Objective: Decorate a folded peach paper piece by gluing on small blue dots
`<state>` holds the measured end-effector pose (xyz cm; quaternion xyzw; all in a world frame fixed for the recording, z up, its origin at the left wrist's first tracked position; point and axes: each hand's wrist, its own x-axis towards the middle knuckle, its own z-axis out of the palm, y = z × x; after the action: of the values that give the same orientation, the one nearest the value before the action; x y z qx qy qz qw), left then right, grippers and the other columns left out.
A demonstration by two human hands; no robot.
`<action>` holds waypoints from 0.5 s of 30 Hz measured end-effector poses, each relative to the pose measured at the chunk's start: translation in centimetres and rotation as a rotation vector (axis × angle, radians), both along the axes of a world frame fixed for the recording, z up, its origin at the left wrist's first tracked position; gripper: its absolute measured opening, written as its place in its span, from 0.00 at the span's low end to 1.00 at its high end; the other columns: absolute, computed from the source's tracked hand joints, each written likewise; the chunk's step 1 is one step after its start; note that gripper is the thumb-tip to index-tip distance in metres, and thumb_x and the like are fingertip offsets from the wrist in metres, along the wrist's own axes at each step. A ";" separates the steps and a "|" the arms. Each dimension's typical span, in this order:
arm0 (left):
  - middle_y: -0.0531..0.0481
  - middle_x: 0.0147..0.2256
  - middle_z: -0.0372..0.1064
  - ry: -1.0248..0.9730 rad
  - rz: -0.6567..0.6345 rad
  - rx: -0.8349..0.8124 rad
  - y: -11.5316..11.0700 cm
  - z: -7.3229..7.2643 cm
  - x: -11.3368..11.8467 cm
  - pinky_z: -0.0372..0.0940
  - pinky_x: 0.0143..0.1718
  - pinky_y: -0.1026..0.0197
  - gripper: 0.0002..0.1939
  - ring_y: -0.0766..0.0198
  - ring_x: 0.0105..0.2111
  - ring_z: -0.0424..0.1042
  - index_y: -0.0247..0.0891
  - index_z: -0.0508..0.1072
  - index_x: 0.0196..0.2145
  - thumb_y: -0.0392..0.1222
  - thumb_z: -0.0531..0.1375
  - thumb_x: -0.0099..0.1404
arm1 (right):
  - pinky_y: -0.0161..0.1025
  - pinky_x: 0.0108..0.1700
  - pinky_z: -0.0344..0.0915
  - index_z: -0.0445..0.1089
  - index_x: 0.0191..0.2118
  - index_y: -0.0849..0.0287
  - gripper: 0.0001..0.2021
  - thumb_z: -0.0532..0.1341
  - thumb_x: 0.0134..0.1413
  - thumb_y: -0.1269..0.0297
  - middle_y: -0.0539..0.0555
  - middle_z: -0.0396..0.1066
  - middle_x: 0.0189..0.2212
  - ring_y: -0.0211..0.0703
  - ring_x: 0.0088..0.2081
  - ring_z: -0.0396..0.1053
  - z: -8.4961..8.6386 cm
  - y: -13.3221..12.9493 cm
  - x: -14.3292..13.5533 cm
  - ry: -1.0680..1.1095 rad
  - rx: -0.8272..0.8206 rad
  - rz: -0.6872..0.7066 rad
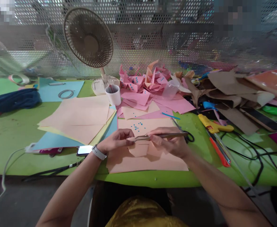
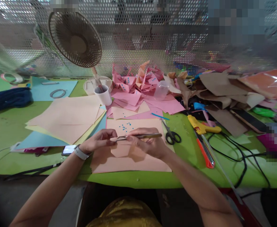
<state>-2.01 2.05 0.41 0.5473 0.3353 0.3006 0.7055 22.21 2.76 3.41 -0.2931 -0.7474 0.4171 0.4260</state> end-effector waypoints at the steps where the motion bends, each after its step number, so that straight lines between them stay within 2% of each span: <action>1: 0.54 0.24 0.65 -0.001 -0.003 -0.002 0.0 0.0 0.0 0.58 0.28 0.67 0.11 0.70 0.25 0.64 0.34 0.67 0.29 0.42 0.66 0.58 | 0.39 0.32 0.74 0.77 0.37 0.53 0.06 0.63 0.57 0.61 0.52 0.78 0.31 0.43 0.31 0.76 -0.1 0.1 0.1 0.046 -0.054 -0.019; 3: 0.53 0.25 0.66 0.004 -0.005 0.002 0.0 -0.1 -0.1 0.58 0.28 0.67 0.11 0.70 0.25 0.64 0.34 0.68 0.29 0.42 0.66 0.58 | 0.41 0.35 0.75 0.75 0.46 0.50 0.11 0.61 0.60 0.57 0.52 0.78 0.32 0.44 0.33 0.77 -0.4 0.3 0.1 0.112 -0.131 -0.040; 5: 0.52 0.25 0.67 0.011 -0.005 0.003 0.0 -0.1 -0.1 0.58 0.28 0.67 0.11 0.70 0.25 0.65 0.33 0.69 0.29 0.42 0.66 0.57 | 0.43 0.41 0.75 0.70 0.53 0.48 0.15 0.57 0.62 0.56 0.53 0.78 0.37 0.45 0.40 0.77 -0.7 0.5 -0.1 0.056 -0.137 -0.026; 8: 0.52 0.25 0.66 0.003 0.014 -0.009 -0.1 -0.1 -0.1 0.58 0.28 0.67 0.11 0.70 0.25 0.65 0.34 0.69 0.28 0.42 0.67 0.56 | 0.50 0.56 0.65 0.70 0.52 0.49 0.13 0.55 0.65 0.60 0.53 0.77 0.42 0.43 0.46 0.73 -1.1 0.8 -0.6 -0.162 0.074 0.023; 11: 0.53 0.24 0.64 -0.012 0.035 -0.011 -0.1 -0.1 -0.1 0.57 0.28 0.67 0.11 0.70 0.25 0.63 0.34 0.69 0.28 0.42 0.67 0.56 | 0.53 0.62 0.56 0.71 0.49 0.52 0.11 0.59 0.62 0.64 0.51 0.77 0.36 0.40 0.40 0.73 -1.6 0.9 -1.0 -0.261 0.312 0.060; 15: 0.54 0.24 0.64 -0.006 0.023 0.007 -0.1 -0.1 -0.1 0.56 0.28 0.67 0.10 0.70 0.24 0.62 0.34 0.70 0.29 0.42 0.65 0.58 | 0.48 0.58 0.60 0.71 0.46 0.55 0.09 0.61 0.60 0.65 0.48 0.76 0.29 0.38 0.33 0.71 -1.8 0.7 -1.2 -0.266 0.367 0.062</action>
<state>-2.08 1.91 0.29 0.5451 0.3386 0.3116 0.7008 20.99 3.45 1.61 -0.2401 -0.8689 0.2449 0.3570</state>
